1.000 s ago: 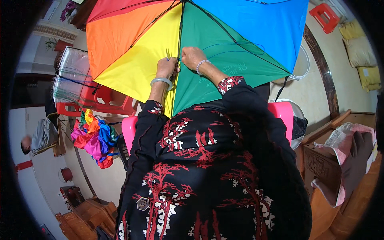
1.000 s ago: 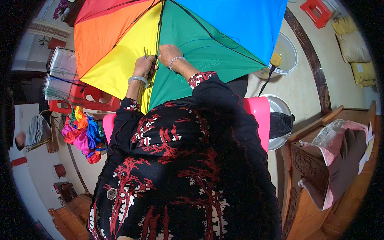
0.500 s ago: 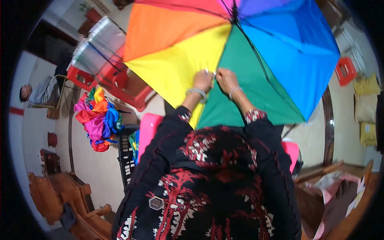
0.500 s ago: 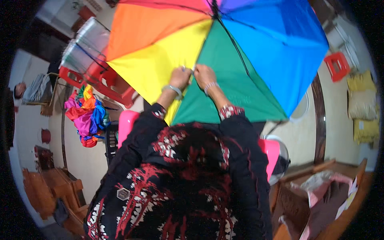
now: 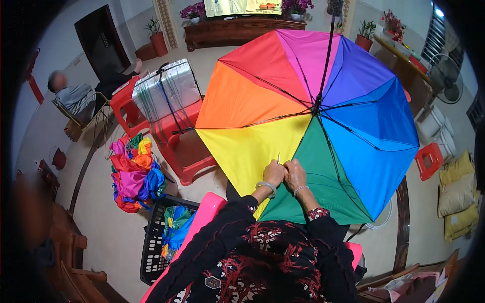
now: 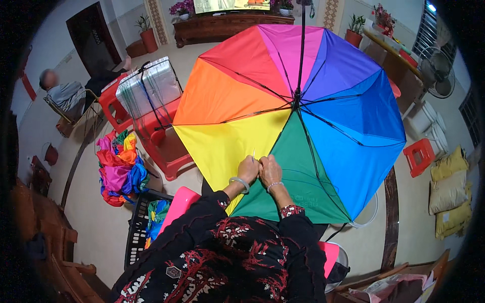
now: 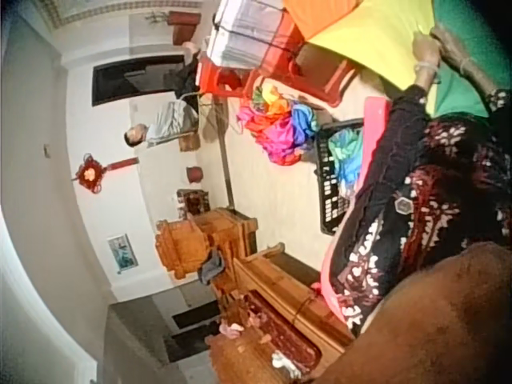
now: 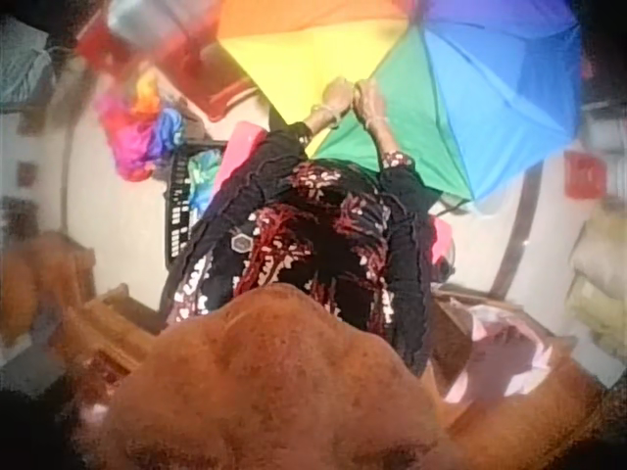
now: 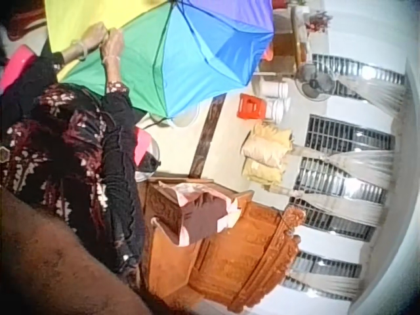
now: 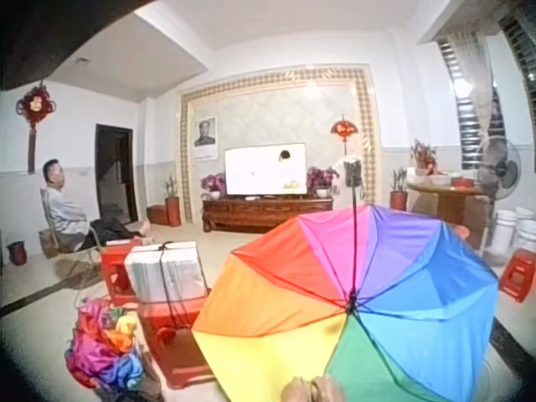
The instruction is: Repairing or securing the ribs of a rainbow-colored umbrella using thread.
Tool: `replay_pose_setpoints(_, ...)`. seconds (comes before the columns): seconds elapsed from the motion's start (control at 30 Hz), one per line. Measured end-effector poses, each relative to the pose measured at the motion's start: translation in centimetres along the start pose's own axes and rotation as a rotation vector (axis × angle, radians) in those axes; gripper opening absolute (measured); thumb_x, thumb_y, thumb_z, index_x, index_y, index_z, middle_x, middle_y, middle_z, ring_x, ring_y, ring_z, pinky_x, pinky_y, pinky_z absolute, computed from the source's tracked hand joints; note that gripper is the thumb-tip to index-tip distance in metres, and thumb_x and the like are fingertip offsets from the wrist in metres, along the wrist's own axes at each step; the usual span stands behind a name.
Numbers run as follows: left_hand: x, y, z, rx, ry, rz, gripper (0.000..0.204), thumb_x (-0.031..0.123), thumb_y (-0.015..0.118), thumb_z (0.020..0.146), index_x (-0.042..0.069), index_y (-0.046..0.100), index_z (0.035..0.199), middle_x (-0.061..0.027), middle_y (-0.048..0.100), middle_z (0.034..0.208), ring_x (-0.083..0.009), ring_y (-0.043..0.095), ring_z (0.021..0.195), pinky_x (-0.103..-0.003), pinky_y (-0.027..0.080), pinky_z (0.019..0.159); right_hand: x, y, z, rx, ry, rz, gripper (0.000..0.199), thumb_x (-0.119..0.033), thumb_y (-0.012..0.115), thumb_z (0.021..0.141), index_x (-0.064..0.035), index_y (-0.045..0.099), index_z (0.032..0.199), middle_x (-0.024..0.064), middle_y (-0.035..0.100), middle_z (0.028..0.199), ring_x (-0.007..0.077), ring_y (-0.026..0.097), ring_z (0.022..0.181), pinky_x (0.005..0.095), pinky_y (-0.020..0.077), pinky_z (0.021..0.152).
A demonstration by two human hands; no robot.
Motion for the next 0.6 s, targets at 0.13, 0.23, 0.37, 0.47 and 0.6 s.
replay_pose_setpoints(0.13,-0.8,1.2,0.6,-0.032,0.02,-0.004,0.028,0.022,0.043,0.079,-0.004,0.054,0.082,-0.0249,0.06,0.074,-0.0418,0.058,0.076,-0.048,0.045,0.069,0.7,0.4,0.6,-0.053,0.012,-0.058,0.012,-0.017,0.055,0.077,-0.0052,0.058,0.078,0.0181,0.053,0.081,0.0361,0.054,0.073,0.0438,0.0446,0.063)
replay_pose_setpoints(0.23,-1.9,1.3,1.8,-0.074,0.062,-0.086,0.026,0.019,0.039,0.082,-0.003,0.052,0.079,-0.0248,0.059,0.069,-0.0388,0.059,0.064,-0.046,0.046,0.058,1.0,1.4,1.8,-0.007,-0.003,-0.063,0.012,-0.016,0.054,0.076,-0.0046,0.059,0.074,0.0183,0.055,0.078,0.0369,0.054,0.074,0.0433,0.0451,0.064)
replay_pose_setpoints(0.37,-0.9,1.0,1.1,-0.216,-0.119,-0.35,0.022,0.012,0.038,0.083,-0.004,0.05,0.075,-0.0182,0.055,0.056,-0.0258,0.057,0.043,-0.037,0.043,0.038,3.0,1.5,2.5,0.08,0.1,0.203,0.012,-0.013,0.056,0.074,-0.0024,0.06,0.072,0.015,0.058,0.067,0.0278,0.056,0.062,0.0362,0.0456,0.056)
replay_pose_setpoints(0.47,-0.6,0.7,0.6,-0.178,-0.2,-0.46,0.021,0.011,0.039,0.083,-0.004,0.049,0.071,-0.0142,0.052,0.051,-0.0219,0.055,0.039,-0.034,0.041,0.034,3.7,1.1,2.7,0.064,0.223,0.42,0.011,-0.012,0.058,0.073,-0.0017,0.061,0.072,0.0107,0.058,0.062,0.02,0.055,0.053,0.032,0.0451,0.049)
replay_pose_setpoints(0.6,-0.8,0.9,0.4,-0.195,-0.188,-0.443,0.023,0.011,0.04,0.084,-0.004,0.048,0.068,-0.012,0.051,0.05,-0.0221,0.056,0.04,-0.033,0.042,0.035,3.8,0.2,2.1,0.007,0.45,0.668,0.01,-0.011,0.06,0.072,-0.0013,0.062,0.072,0.006,0.057,0.058,0.0136,0.052,0.048,0.0289,0.0433,0.044)
Point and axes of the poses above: each hand's wrist, its own z-axis towards the middle knuckle, its own y-axis out of the palm, x = y × z, the point moved 5 cm from there along z, towards the middle knuckle
